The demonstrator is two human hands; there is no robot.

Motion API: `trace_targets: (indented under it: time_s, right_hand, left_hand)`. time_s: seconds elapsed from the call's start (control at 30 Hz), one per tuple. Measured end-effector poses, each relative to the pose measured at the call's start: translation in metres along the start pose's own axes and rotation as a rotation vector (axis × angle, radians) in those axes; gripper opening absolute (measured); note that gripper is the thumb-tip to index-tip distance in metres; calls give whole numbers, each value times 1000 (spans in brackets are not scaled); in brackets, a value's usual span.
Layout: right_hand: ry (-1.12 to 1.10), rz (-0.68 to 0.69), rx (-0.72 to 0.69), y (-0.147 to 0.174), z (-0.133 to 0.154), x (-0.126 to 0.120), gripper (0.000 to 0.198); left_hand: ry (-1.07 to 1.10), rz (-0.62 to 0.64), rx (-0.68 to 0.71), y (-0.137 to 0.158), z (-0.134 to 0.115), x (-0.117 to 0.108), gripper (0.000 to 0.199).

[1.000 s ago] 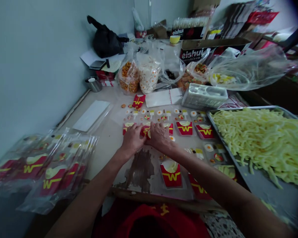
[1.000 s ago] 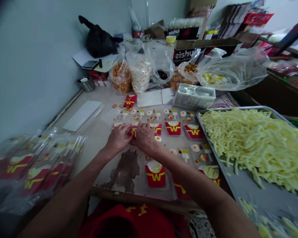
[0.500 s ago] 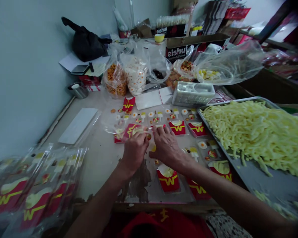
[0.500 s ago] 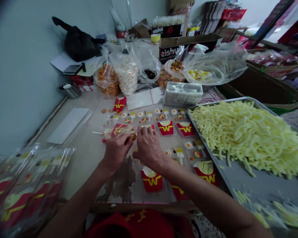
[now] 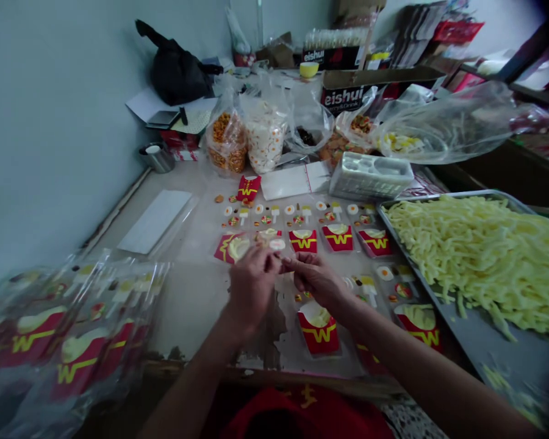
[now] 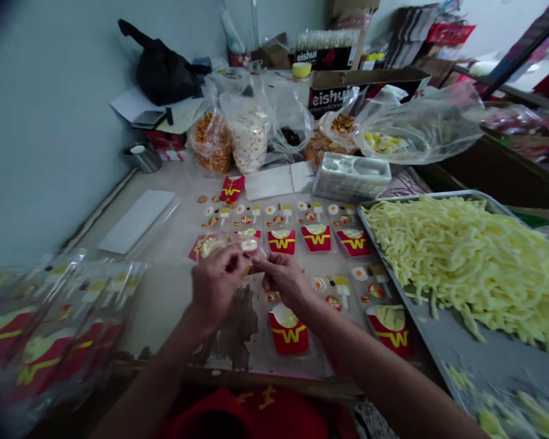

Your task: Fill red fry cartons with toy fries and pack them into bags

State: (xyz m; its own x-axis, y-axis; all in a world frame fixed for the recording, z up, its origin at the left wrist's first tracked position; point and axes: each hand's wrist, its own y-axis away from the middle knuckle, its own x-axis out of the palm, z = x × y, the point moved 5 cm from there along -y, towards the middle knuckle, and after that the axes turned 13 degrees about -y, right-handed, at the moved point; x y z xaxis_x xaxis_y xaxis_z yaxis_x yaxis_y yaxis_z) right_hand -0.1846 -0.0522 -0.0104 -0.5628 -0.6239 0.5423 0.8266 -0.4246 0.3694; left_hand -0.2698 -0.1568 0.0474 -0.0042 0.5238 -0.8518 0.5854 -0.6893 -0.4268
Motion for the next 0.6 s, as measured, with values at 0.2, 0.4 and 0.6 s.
trace_targets:
  time_s: [0.2, 0.4, 0.6]
  right_hand:
    - [149, 99, 105, 3, -12, 3, 40]
    - [303, 350, 231, -12, 5, 11, 37]
    - [280, 483, 168, -44, -11, 129, 42]
  left_hand:
    - [312, 101, -42, 39, -11, -2, 20]
    - [-128, 210, 204, 50, 34, -79, 106]
    - [-386, 288, -152, 73, 118, -148, 90]
